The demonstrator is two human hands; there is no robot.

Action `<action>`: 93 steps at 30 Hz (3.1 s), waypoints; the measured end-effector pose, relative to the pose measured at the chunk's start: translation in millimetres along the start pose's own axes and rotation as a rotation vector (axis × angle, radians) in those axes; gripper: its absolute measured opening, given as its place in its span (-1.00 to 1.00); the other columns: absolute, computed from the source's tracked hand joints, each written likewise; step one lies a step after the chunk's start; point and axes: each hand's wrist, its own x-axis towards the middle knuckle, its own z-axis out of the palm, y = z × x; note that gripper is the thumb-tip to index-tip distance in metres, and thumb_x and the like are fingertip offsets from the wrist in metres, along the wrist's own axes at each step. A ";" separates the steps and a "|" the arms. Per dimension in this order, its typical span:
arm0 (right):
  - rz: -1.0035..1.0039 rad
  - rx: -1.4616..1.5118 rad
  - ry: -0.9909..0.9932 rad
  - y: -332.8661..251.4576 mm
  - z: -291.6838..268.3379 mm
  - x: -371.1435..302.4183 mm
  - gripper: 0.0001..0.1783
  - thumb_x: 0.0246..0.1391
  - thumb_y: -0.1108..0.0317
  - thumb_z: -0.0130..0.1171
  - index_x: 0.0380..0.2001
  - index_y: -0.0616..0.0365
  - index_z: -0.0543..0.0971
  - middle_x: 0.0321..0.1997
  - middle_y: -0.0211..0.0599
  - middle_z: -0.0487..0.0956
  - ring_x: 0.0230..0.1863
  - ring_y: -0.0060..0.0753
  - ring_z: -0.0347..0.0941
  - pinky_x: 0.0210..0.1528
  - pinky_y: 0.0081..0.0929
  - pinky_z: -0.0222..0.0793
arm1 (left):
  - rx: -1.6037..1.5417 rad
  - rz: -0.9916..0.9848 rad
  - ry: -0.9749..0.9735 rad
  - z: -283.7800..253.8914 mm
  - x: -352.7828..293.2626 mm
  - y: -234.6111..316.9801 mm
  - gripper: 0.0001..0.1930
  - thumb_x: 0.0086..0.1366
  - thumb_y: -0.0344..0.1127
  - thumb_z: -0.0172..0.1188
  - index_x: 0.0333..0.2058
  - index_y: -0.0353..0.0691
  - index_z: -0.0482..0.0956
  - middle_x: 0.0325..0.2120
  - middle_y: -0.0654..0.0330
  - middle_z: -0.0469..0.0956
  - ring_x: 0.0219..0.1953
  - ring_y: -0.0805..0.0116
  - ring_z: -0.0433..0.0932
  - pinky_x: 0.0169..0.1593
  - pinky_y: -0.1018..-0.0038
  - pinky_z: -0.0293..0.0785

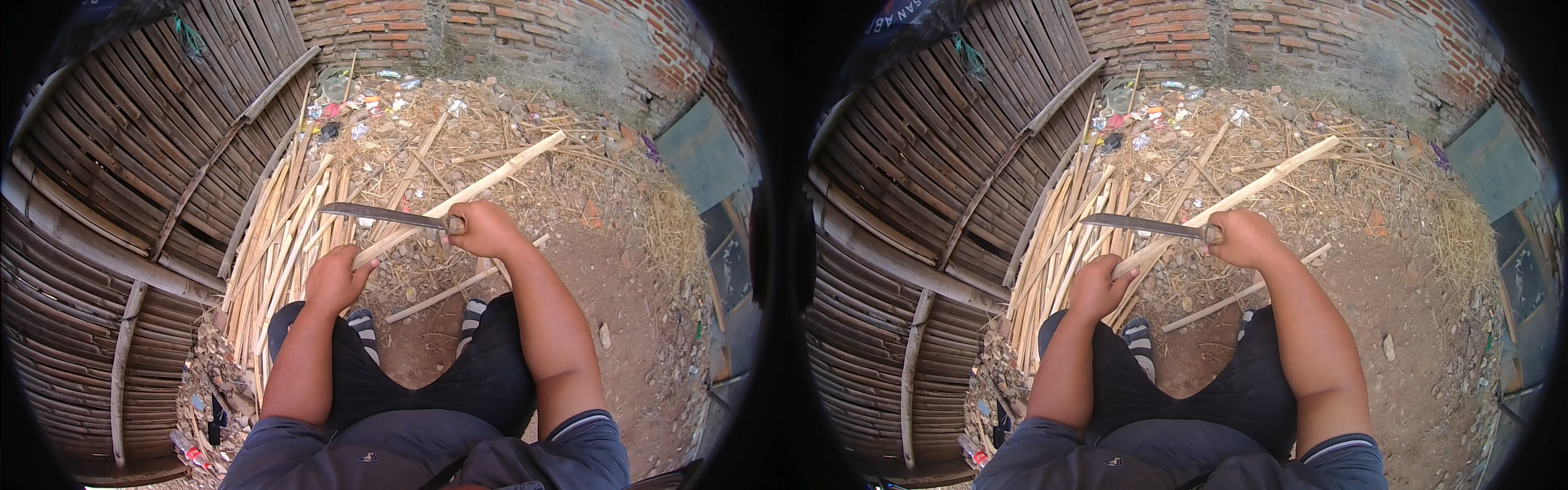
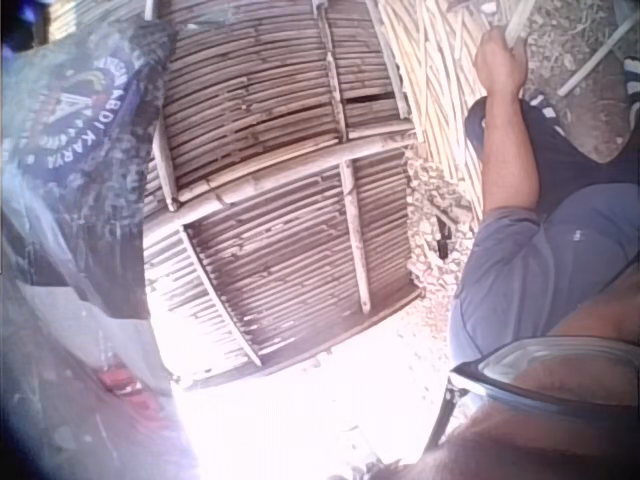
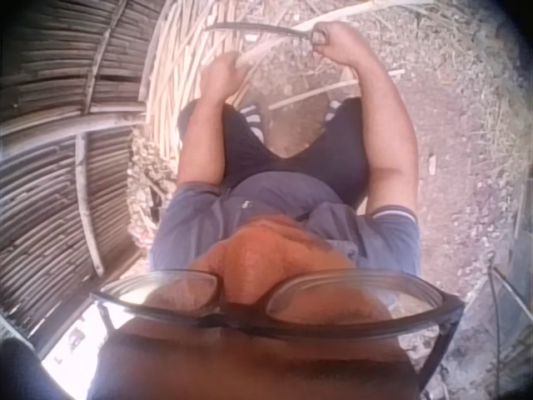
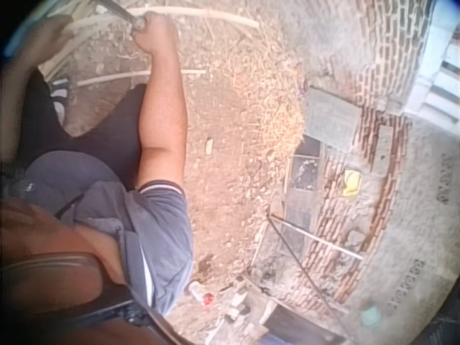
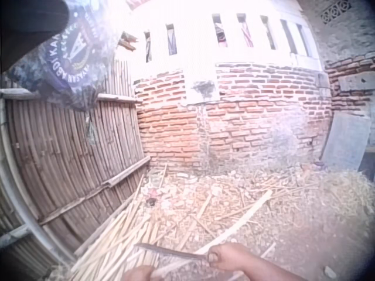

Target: The person is using a blade to shave thin strips of wood from a larger piece by hand.

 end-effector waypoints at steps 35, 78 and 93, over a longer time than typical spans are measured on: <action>0.070 0.117 0.107 9.1 -8.1 -1.3 -0.53 -0.02 0.03 0.63 -0.21 0.14 0.72 -0.48 0.00 0.63 -0.39 0.07 0.60 -0.29 -0.10 0.45 | -0.049 -0.018 0.067 0.4 1.5 0.2 -0.60 0.37 0.02 0.40 -0.25 -0.28 0.68 -0.32 -0.06 0.68 -0.26 -0.18 0.68 -0.18 0.00 0.57; 0.040 0.066 0.106 6.6 -9.1 -0.6 -0.51 -0.03 0.02 0.62 -0.18 0.14 0.72 -0.38 0.03 0.68 -0.28 0.15 0.64 -0.22 -0.05 0.49 | -0.076 -0.010 0.062 -0.9 1.6 0.1 -0.60 0.37 0.02 0.40 -0.27 -0.28 0.66 -0.32 -0.07 0.67 -0.22 -0.19 0.67 -0.16 0.00 0.56; 0.064 0.005 0.009 -2.7 -6.3 1.7 -0.46 0.00 -0.04 0.61 -0.12 0.12 0.74 -0.38 -0.05 0.69 -0.21 0.10 0.68 -0.17 -0.02 0.54 | -0.025 -0.020 -0.007 -3.3 -0.5 -0.8 -0.54 0.37 0.11 0.37 -0.29 -0.26 0.66 -0.33 -0.08 0.68 -0.22 -0.19 0.68 -0.14 0.00 0.57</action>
